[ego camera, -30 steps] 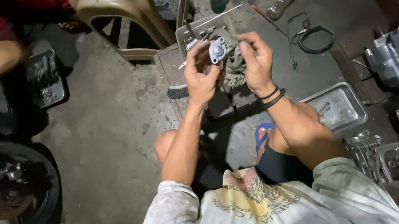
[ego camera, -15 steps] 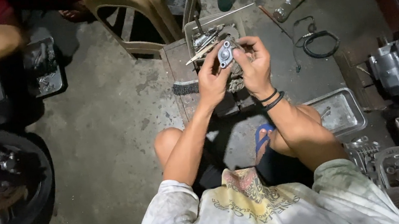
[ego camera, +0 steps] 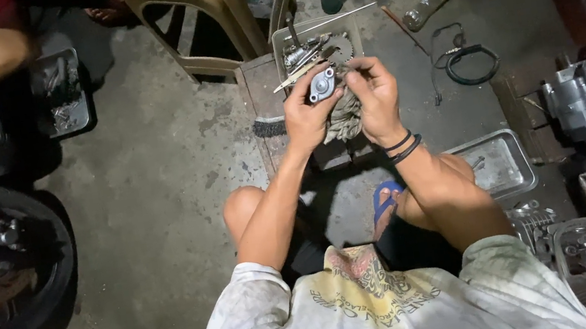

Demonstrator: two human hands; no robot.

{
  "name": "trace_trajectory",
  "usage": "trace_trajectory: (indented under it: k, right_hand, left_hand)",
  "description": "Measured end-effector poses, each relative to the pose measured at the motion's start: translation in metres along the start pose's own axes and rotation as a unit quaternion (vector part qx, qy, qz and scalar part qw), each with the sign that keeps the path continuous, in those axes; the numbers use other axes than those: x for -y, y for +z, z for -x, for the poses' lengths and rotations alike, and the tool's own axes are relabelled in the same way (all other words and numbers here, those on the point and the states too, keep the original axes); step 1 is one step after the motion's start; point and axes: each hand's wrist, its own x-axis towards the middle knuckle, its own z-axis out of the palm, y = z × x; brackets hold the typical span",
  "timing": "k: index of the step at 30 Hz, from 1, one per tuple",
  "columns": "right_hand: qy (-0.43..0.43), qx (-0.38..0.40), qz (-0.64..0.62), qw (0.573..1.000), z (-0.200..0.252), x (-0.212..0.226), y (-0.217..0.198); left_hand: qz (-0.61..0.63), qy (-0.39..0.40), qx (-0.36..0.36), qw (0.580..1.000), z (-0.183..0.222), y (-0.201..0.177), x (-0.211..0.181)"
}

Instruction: The person sits on the floor and uses a screwdriver to adjust a small mechanical part, then wipes it with a cloth. They repeat the process of adjusting and wiping the part multiple times.

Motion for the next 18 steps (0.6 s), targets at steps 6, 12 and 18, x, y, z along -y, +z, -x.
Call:
trace_trajectory:
  k: [6,12,18]
  right_hand:
    - [-0.052,-0.021,0.077,0.995,-0.01,0.016,-0.01]
    - [-0.088,0.002,0.175,0.981,-0.007,0.022,-0.003]
    - [-0.09,0.058,0.218,0.97,-0.009,0.033,0.002]
  left_hand:
    - [-0.114,0.141,-0.02,0.983,-0.008,-0.009,-0.022]
    - [-0.148,0.154,-0.002,0.977,-0.004,-0.008,-0.019]
    - [-0.248,0.288,-0.008,0.925,-0.005,-0.012,0.0]
